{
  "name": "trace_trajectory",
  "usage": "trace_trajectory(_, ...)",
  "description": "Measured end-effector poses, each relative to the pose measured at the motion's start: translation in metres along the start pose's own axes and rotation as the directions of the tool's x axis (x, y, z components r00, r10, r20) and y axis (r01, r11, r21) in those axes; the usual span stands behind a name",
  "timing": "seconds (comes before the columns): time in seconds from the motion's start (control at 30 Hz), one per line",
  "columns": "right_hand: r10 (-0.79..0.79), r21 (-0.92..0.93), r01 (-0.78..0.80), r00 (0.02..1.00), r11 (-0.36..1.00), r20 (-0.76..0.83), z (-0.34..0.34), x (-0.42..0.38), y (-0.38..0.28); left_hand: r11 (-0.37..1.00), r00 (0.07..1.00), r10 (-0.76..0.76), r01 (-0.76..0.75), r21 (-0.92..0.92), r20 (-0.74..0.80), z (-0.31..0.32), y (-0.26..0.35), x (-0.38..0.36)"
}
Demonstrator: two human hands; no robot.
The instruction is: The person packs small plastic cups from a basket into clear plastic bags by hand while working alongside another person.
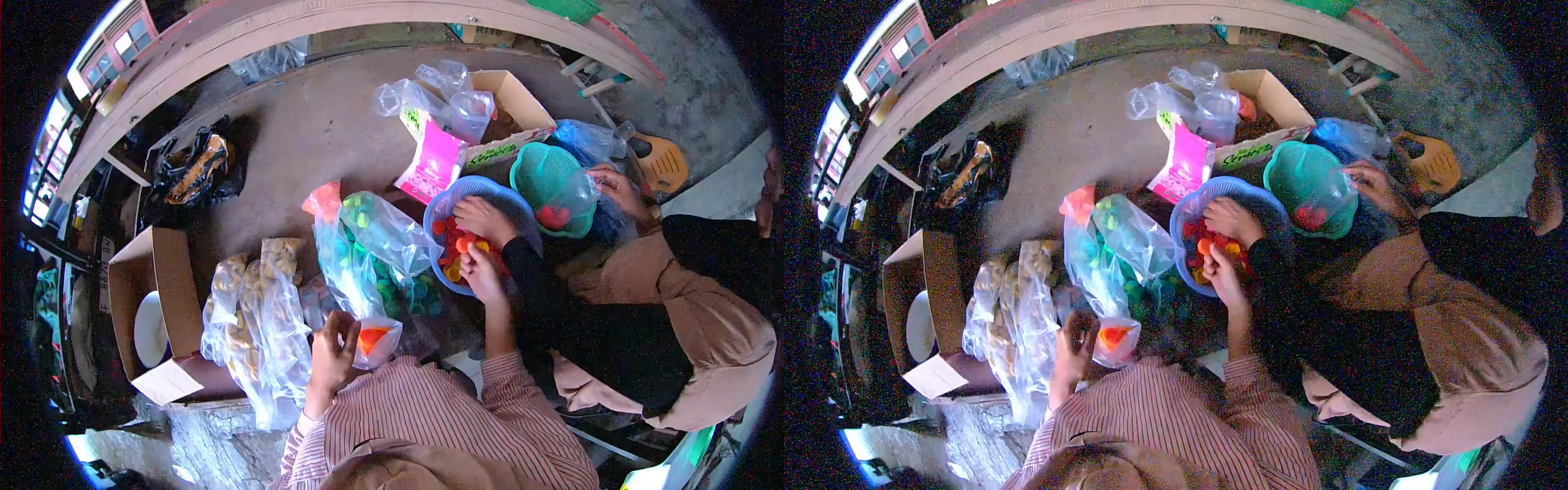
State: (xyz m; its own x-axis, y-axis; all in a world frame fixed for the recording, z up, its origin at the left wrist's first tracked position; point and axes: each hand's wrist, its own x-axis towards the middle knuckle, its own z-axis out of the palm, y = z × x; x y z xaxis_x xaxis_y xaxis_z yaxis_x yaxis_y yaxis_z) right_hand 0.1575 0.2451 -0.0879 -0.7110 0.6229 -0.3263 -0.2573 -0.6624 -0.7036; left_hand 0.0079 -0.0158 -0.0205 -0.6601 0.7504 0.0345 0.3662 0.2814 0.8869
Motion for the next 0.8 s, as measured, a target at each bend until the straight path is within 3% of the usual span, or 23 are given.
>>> trace_trajectory(0.07,-0.083,0.07,0.079,0.995,0.994,0.055,0.019,-0.023,-0.006,0.999,0.999,0.036,-0.037,-0.03,-0.032,0.003,-0.002,-0.004)
trace_trajectory(0.13,-0.118,0.009,0.118,0.981,0.993,0.154,0.032,-0.041,-0.002,0.999,0.999,0.029,-0.029,-0.024,-0.023,0.003,-0.007,-0.007)
trace_trajectory(0.17,-0.392,-0.379,0.415,0.909,0.827,0.14,0.066,-0.066,-0.003,1.0,1.0,0.003,-0.003,-0.012,-0.02,0.001,-0.003,-0.009)
trace_trajectory(0.2,-0.614,-0.678,0.586,0.75,0.443,0.247,0.092,-0.085,-0.002,1.0,1.0,-0.018,0.018,0.002,-0.02,0.0,0.0,-0.01)
trace_trajectory(0.27,-0.52,-0.721,0.664,0.695,0.2,0.496,0.115,-0.101,0.007,1.0,0.999,-0.015,0.015,0.004,-0.051,0.001,-0.002,-0.014)
trace_trajectory(0.33,-0.309,-0.664,0.747,0.628,-0.019,0.715,0.118,-0.095,0.042,1.0,0.998,0.008,-0.008,-0.001,-0.058,0.0,-0.004,-0.016)
trace_trajectory(0.37,-0.179,-0.678,0.712,0.654,-0.18,0.735,0.119,-0.094,0.053,0.999,0.997,0.032,-0.032,-0.004,-0.071,0.0,-0.004,-0.017)
trace_trajectory(0.47,-0.267,-0.738,0.675,0.713,0.009,0.649,0.119,-0.1,0.056,0.999,1.0,0.011,-0.012,-0.04,-0.029,-0.003,-0.01,-0.02)
trace_trajectory(0.53,-0.428,-0.775,0.623,0.732,0.104,0.531,0.107,-0.094,0.061,0.996,0.998,0.028,-0.032,-0.089,-0.049,-0.004,-0.014,-0.021)
trace_trajectory(0.6,-0.29,-0.806,0.362,0.925,0.469,0.246,0.103,-0.093,0.069,0.989,0.998,-0.012,0.02,-0.147,0.058,-0.006,-0.012,-0.018)
trace_trajectory(0.63,-0.128,-0.83,0.276,0.961,0.484,0.245,0.1,-0.091,0.071,0.982,0.995,0.063,-0.048,-0.182,0.078,-0.005,-0.016,-0.013)
trace_trajectory(0.67,0.041,-0.854,0.186,0.971,0.485,0.235,0.097,-0.089,0.074,0.982,0.996,0.056,-0.042,-0.182,0.075,-0.008,-0.019,-0.01)
trace_trajectory(0.73,0.057,-0.793,0.248,0.941,0.557,0.334,0.092,-0.078,0.085,0.962,0.973,0.114,-0.058,-0.266,0.201,-0.018,-0.021,-0.001)
trace_trajectory(0.77,0.059,-0.72,0.299,0.903,0.626,0.427,0.092,-0.072,0.089,0.838,0.957,0.186,-0.037,-0.544,0.222,-0.025,-0.018,0.002)
trace_trajectory(0.8,0.162,-0.681,0.179,0.9,0.71,0.405,0.11,-0.07,0.076,0.821,0.95,0.189,-0.013,-0.571,0.249,-0.04,-0.019,0.006)
